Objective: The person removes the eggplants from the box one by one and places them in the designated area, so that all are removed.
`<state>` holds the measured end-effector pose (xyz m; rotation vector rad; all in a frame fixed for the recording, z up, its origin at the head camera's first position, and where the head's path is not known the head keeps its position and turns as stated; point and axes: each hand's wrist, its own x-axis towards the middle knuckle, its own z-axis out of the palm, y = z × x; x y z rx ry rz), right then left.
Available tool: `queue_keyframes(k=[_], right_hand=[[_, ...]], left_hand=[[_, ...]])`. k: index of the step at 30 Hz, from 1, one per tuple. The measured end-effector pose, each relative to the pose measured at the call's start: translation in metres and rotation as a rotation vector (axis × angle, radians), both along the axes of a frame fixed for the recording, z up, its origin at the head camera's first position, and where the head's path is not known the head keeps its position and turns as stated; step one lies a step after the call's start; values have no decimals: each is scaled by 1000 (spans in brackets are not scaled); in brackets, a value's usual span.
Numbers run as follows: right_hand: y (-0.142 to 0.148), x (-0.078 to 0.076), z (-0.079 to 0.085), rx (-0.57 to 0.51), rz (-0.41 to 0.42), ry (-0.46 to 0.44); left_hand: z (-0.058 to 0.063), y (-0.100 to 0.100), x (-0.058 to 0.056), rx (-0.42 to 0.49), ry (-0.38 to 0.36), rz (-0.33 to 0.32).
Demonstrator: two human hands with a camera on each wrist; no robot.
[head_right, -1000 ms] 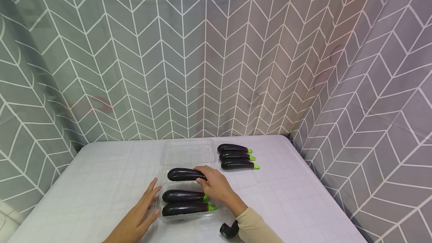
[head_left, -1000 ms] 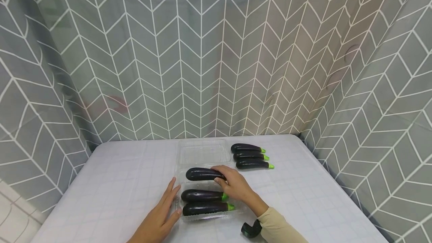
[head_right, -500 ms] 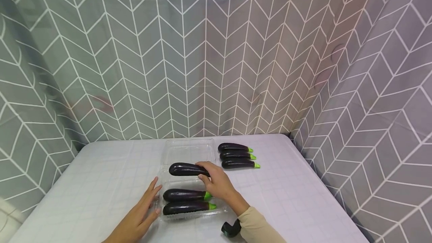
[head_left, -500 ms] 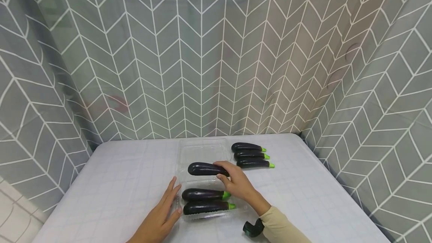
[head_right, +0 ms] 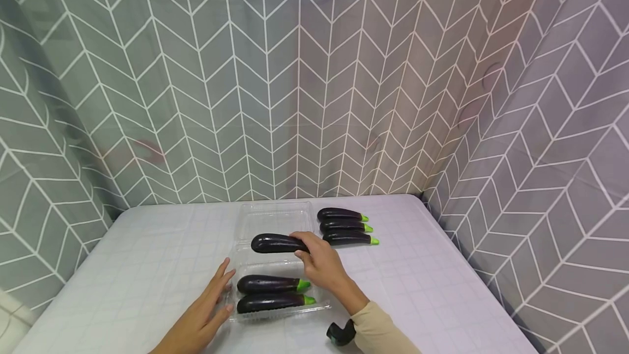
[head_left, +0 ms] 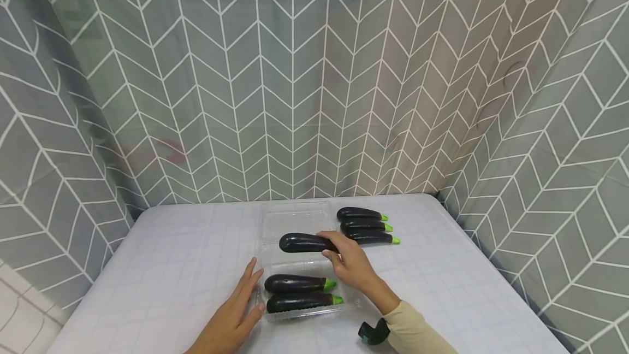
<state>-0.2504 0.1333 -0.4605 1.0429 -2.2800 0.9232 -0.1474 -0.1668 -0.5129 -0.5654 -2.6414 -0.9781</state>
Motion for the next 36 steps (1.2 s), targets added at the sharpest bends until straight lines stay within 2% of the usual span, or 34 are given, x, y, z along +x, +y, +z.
queue_keyframes(k=[8, 20, 28, 36], right_hand=[[5, 3, 2, 15, -22, 31], [20, 4, 5, 20, -59, 58], [31, 1, 5, -55, -5, 22], [40, -1, 6, -76, -14, -6]], left_hand=[[-1, 0, 0, 4, 20, -10], [-3, 0, -1, 4, 3, -7], [-2, 0, 1, 5, 8, -12], [-4, 0, -2, 4, 53, -15]])
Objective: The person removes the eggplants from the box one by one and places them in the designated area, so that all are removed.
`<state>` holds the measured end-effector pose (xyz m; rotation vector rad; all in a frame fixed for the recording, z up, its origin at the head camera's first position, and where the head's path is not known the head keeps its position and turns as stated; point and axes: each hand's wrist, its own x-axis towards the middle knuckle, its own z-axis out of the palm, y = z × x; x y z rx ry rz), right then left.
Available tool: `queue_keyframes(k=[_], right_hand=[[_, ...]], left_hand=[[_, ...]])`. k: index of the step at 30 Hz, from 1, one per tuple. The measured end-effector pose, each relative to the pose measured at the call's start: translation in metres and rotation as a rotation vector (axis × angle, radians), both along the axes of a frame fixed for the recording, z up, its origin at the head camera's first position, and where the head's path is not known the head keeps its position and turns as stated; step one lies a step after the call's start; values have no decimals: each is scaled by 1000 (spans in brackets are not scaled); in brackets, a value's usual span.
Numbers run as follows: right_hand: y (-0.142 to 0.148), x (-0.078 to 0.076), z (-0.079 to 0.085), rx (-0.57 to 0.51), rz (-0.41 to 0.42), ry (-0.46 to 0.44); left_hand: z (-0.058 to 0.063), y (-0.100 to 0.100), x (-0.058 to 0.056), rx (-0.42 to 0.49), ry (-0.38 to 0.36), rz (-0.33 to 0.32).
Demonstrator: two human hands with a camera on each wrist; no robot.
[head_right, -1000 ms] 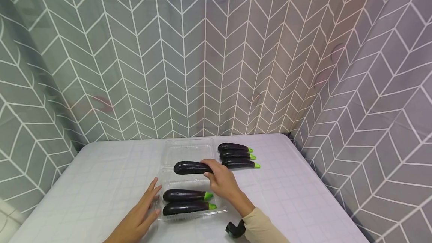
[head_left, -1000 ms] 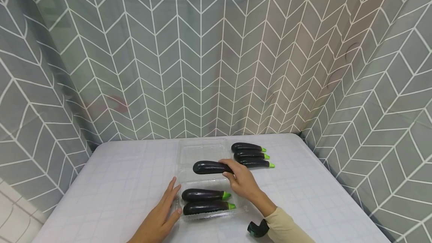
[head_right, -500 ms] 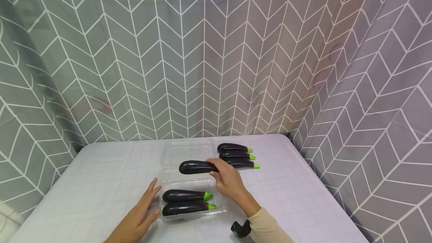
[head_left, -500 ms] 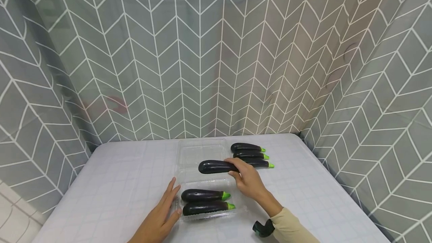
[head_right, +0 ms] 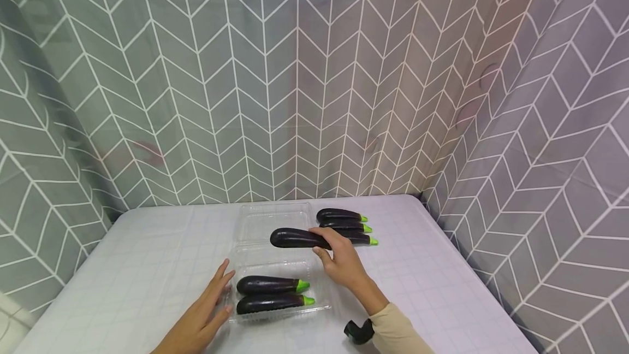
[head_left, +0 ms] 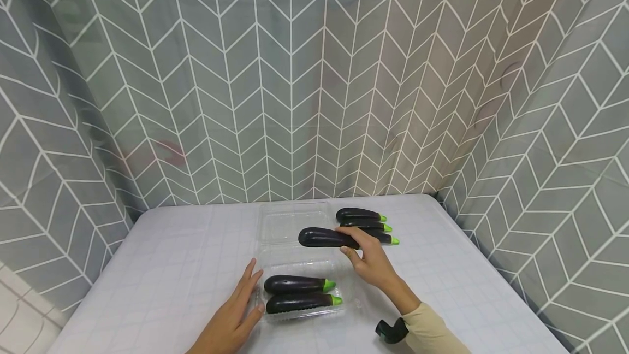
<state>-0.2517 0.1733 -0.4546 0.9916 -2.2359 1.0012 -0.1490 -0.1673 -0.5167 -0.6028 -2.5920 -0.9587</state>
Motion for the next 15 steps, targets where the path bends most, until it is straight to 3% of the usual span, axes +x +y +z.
queue_keyframes(k=[6, 15], right_hand=[[7, -1, 0, -6, -18, 18], [17, -3, 2, 11, -53, 59]], left_hand=[[-1, 0, -1, 3, 29, -14], [1, 0, 0, 4, 7, -7]])
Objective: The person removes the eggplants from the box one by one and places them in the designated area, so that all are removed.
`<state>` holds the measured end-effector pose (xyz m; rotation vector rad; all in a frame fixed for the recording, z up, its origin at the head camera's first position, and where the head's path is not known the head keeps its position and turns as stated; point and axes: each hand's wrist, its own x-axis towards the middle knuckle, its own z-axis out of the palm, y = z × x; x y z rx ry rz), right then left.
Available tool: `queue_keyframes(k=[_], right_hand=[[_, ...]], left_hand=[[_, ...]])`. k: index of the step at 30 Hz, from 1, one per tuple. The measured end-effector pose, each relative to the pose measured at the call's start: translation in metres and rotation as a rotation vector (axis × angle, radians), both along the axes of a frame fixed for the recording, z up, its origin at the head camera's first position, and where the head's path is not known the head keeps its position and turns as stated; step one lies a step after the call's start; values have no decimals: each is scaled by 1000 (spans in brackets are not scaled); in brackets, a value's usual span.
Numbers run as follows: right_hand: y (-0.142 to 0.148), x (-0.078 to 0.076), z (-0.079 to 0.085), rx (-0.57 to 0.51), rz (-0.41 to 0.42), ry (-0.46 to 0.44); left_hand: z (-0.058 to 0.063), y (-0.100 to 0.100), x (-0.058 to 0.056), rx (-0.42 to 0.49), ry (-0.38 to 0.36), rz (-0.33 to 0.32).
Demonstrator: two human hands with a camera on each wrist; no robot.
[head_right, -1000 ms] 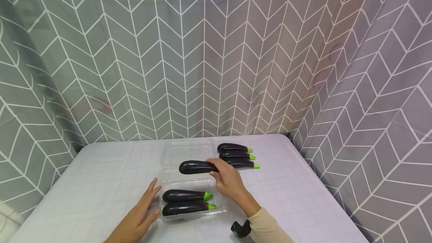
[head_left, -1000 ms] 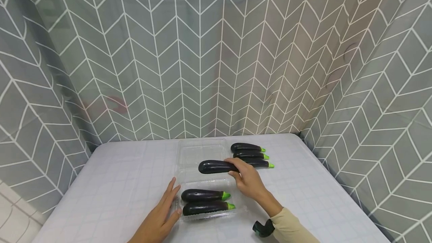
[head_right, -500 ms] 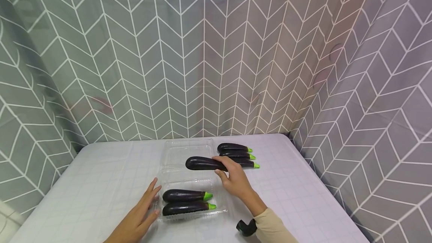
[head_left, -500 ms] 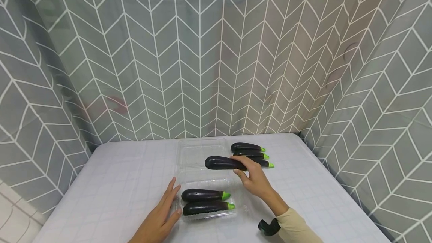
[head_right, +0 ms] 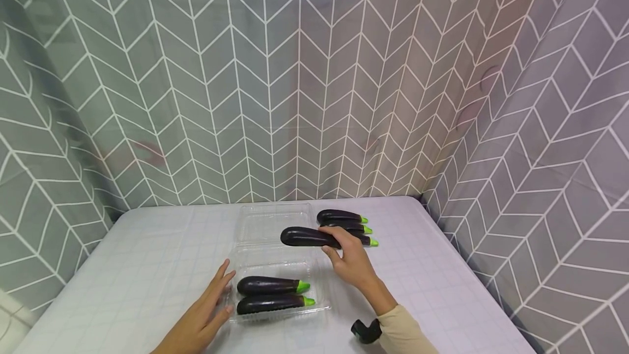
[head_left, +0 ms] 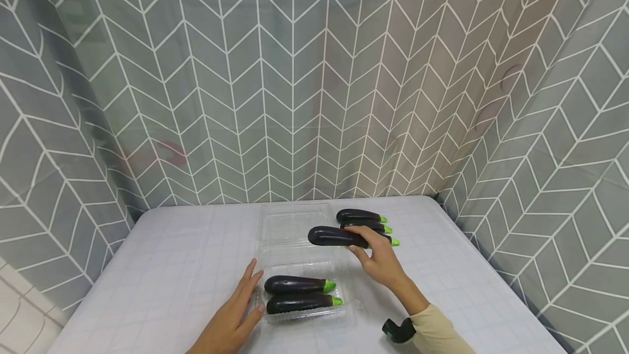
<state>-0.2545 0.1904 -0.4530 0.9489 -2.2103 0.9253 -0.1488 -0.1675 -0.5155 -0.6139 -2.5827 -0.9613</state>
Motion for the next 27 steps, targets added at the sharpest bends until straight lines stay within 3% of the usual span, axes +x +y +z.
queue_keyframes(k=[27], right_hand=[[38, -2, -3, -17, -115, -63]], left_hand=[[-1, 0, 0, -6, -1, 14]])
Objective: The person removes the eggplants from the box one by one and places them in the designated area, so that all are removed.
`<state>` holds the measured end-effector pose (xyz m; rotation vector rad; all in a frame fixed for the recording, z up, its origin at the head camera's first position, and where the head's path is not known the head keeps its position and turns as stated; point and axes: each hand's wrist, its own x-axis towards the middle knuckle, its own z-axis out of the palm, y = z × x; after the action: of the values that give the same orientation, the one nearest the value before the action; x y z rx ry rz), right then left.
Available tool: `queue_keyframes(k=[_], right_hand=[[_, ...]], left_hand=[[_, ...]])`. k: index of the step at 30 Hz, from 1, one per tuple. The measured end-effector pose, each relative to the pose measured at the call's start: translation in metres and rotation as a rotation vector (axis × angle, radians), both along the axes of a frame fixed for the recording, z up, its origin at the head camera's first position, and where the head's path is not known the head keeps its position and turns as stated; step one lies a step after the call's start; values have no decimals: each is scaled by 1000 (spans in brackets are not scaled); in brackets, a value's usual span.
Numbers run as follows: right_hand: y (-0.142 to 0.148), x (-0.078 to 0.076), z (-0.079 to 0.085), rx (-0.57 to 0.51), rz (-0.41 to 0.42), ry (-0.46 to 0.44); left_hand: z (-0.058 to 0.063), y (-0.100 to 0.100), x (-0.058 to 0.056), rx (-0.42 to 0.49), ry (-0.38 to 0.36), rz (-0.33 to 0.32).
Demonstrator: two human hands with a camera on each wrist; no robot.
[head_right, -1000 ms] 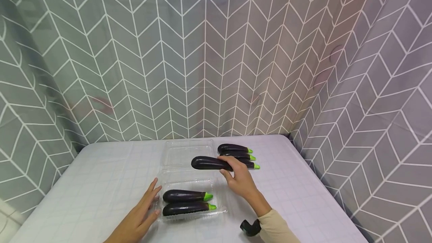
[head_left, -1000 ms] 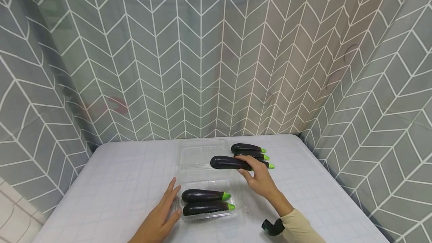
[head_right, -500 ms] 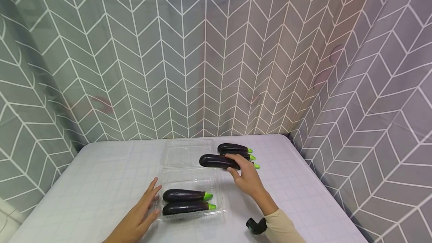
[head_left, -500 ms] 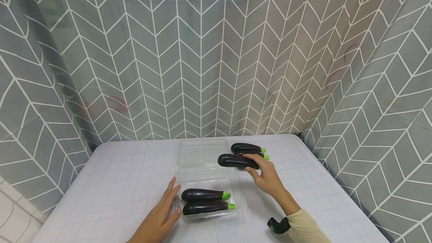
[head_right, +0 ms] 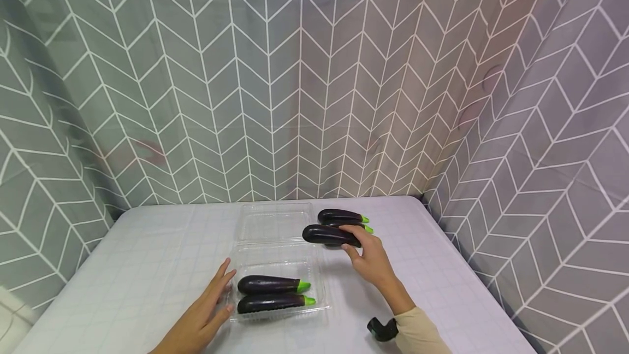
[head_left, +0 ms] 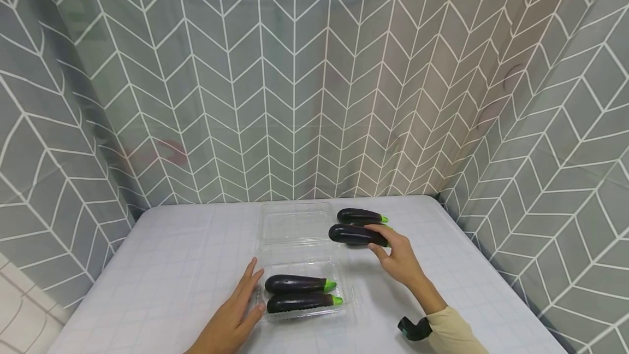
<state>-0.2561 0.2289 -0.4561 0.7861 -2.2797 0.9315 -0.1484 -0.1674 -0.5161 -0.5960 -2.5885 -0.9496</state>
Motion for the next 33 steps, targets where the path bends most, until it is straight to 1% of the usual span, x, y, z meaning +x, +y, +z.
queue_keyframes(k=[6, 13, 20, 33], right_hand=[[8, -1, -3, 9, -18, 0], [16, -1, -5, 30, -64, -17], [23, -4, -10, 34, -86, -26], [33, -9, -21, 42, -123, -76]], left_hand=[[-1, 0, -1, 5, 19, -9], [0, 1, -1, 10, 8, -9], [-1, 0, -1, 3, 30, -13], [-1, 0, 0, -3, 9, -3]])
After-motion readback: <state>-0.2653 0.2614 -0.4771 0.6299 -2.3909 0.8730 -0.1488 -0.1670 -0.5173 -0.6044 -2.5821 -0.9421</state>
